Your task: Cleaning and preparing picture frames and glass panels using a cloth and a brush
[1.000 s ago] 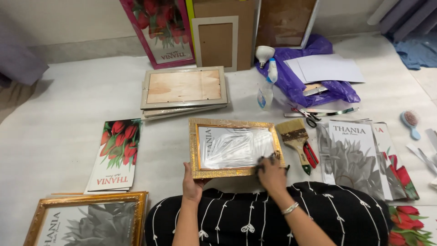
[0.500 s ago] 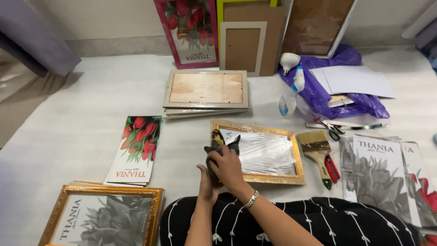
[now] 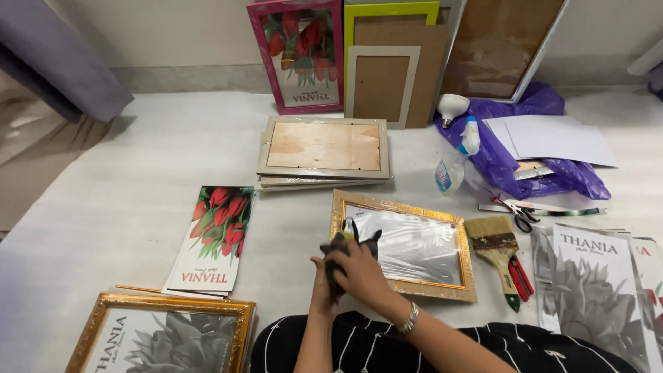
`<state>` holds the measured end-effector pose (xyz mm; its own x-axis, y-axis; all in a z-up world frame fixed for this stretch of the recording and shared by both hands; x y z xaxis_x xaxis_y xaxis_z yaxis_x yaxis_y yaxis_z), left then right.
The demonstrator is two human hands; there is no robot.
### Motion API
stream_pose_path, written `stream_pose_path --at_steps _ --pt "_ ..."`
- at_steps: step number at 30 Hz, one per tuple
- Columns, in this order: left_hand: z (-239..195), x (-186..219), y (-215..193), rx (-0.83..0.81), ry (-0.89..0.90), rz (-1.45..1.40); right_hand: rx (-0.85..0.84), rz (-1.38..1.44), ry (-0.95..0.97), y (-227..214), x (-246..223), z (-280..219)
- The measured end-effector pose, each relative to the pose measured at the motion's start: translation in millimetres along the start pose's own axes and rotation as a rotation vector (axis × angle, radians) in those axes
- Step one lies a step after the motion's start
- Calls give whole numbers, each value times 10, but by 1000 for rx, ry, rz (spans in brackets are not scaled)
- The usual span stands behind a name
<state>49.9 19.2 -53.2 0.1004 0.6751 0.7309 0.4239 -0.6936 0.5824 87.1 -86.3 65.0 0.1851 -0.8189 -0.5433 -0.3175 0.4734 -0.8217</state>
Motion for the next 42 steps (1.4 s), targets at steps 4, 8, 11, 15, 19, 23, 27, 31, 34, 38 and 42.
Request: stream_pose_path --at_steps 4,8,11,15,19,23,27,31,34,38,42 --pt "-239 379 389 -65 23 31 119 11 55 -15 139 769" --pt "-258 315 342 -57 26 116 294 29 115 77 256 961" --pt "-284 315 338 -60 32 82 231 5 145 -48 104 502" --pt "-183 190 208 -100 76 165 105 -51 106 254 218 -309" --pt "-147 127 227 -101 164 204 149 -34 96 225 234 -72" --pt "-238 259 347 -48 96 464 252 -40 116 79 176 751" --pt "-216 242 327 -117 184 490 479 -32 133 99 278 1378" --pt "-150 138 259 -96 175 459 490 -52 113 38 407 1356" --pt "-161 115 219 -110 204 502 373 -9 240 -34 972 1320" --pt "-123 70 228 -94 208 418 504 -30 473 -253 1869 1190" --pt "-123 73 232 -101 202 418 530 -129 596 -149 1855 1325"
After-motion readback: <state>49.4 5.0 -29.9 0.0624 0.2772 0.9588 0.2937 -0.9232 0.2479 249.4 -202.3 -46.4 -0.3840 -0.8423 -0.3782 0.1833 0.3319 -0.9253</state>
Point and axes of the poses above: each hand's wrist, its own z-axis towards the middle knuckle, its own y-axis out of the palm, x = y × z, the point moved 2 cm from there along z, towards the middle knuckle, and after that the axes turned 15 degrees about y, right-handed, at the moved point
